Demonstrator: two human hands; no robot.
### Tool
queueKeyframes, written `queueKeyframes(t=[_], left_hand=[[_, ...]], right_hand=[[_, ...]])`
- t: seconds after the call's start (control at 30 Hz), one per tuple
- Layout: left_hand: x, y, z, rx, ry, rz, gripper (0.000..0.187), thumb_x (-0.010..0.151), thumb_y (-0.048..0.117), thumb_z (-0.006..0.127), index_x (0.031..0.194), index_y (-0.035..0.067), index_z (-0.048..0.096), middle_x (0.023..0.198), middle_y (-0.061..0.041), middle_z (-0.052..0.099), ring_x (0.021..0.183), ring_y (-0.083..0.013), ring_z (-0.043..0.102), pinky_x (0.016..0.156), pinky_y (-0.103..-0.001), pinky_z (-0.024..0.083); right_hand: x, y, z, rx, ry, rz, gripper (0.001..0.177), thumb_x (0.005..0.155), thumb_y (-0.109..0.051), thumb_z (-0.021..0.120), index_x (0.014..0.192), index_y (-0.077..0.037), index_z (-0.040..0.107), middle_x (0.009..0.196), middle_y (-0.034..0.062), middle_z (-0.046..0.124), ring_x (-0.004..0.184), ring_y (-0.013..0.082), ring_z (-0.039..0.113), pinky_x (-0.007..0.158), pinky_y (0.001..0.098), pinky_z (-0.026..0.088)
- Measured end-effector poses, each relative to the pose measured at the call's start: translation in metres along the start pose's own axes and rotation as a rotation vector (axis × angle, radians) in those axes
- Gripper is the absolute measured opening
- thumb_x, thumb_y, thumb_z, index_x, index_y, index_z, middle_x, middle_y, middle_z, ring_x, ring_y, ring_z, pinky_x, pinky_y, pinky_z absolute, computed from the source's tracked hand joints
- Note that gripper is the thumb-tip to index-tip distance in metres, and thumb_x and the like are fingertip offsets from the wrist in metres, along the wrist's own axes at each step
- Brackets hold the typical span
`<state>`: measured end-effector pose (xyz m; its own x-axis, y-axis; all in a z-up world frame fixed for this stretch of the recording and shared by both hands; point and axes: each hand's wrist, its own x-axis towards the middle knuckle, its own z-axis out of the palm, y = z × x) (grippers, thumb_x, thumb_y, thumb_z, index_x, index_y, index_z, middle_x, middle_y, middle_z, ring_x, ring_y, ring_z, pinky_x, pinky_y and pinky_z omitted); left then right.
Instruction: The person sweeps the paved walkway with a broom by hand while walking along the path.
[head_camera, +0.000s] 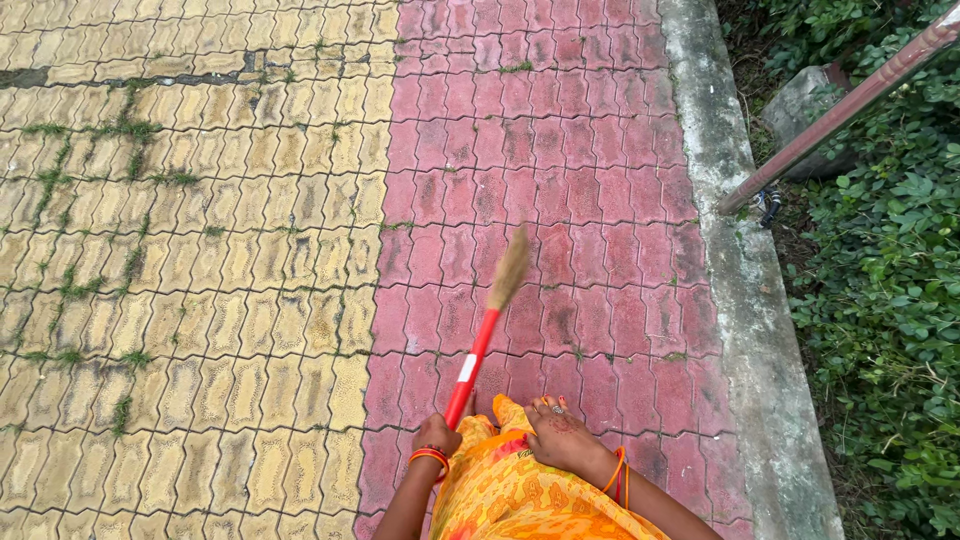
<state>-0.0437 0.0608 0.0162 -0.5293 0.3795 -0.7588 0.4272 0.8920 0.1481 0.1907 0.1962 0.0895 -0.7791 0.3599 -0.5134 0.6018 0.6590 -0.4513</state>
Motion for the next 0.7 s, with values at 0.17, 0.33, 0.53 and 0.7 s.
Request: queueKeyframes(t=[0.17, 0.33, 0.53, 0.7], left_hand=[[0.013, -0.020, -0.013, -0.127, 0.114, -0.158, 0.046, 0.087, 0.025, 0.065, 0.129, 0.007, 0.062, 0.137, -0.020, 0.062, 0.128, -0.0366, 0.061, 0.107, -0.043, 0.050], [0.007, -0.021, -0.006, -0.259, 0.063, -0.275, 0.047, 0.089, 0.024, 0.063, 0.133, 0.008, 0.057, 0.137, -0.021, 0.060, 0.127, -0.0380, 0.061, 0.105, -0.044, 0.051], [-0.030, 0.000, 0.042, -0.108, -0.033, -0.064, 0.048, 0.092, 0.023, 0.060, 0.137, 0.009, 0.052, 0.137, -0.022, 0.058, 0.126, -0.0398, 0.060, 0.103, -0.046, 0.051], [-0.044, 0.030, 0.070, 0.111, -0.082, 0.286, 0.048, 0.093, 0.040, 0.064, 0.129, 0.009, 0.059, 0.135, -0.019, 0.061, 0.128, -0.0356, 0.059, 0.107, -0.045, 0.048]], right_hand=[[-0.004, 0.003, 0.000, 0.025, -0.008, 0.004, 0.064, 0.097, -0.031, 0.054, 0.147, 0.005, 0.038, 0.156, 0.0282, 0.035, 0.148, 0.0457, 0.028, 0.124, 0.0522, 0.018], [-0.011, 0.005, 0.001, 0.039, 0.001, 0.010, 0.063, 0.097, -0.030, 0.055, 0.146, 0.006, 0.039, 0.155, 0.0284, 0.036, 0.148, 0.0453, 0.028, 0.124, 0.0521, 0.018], [-0.022, 0.003, 0.003, 0.028, 0.004, 0.005, 0.061, 0.096, -0.030, 0.056, 0.143, 0.006, 0.042, 0.152, 0.0279, 0.040, 0.145, 0.0440, 0.033, 0.123, 0.0524, 0.020], [-0.032, 0.000, 0.003, 0.004, 0.046, -0.024, 0.059, 0.094, -0.028, 0.057, 0.140, 0.007, 0.045, 0.150, 0.0280, 0.042, 0.142, 0.0438, 0.035, 0.121, 0.0535, 0.023]])
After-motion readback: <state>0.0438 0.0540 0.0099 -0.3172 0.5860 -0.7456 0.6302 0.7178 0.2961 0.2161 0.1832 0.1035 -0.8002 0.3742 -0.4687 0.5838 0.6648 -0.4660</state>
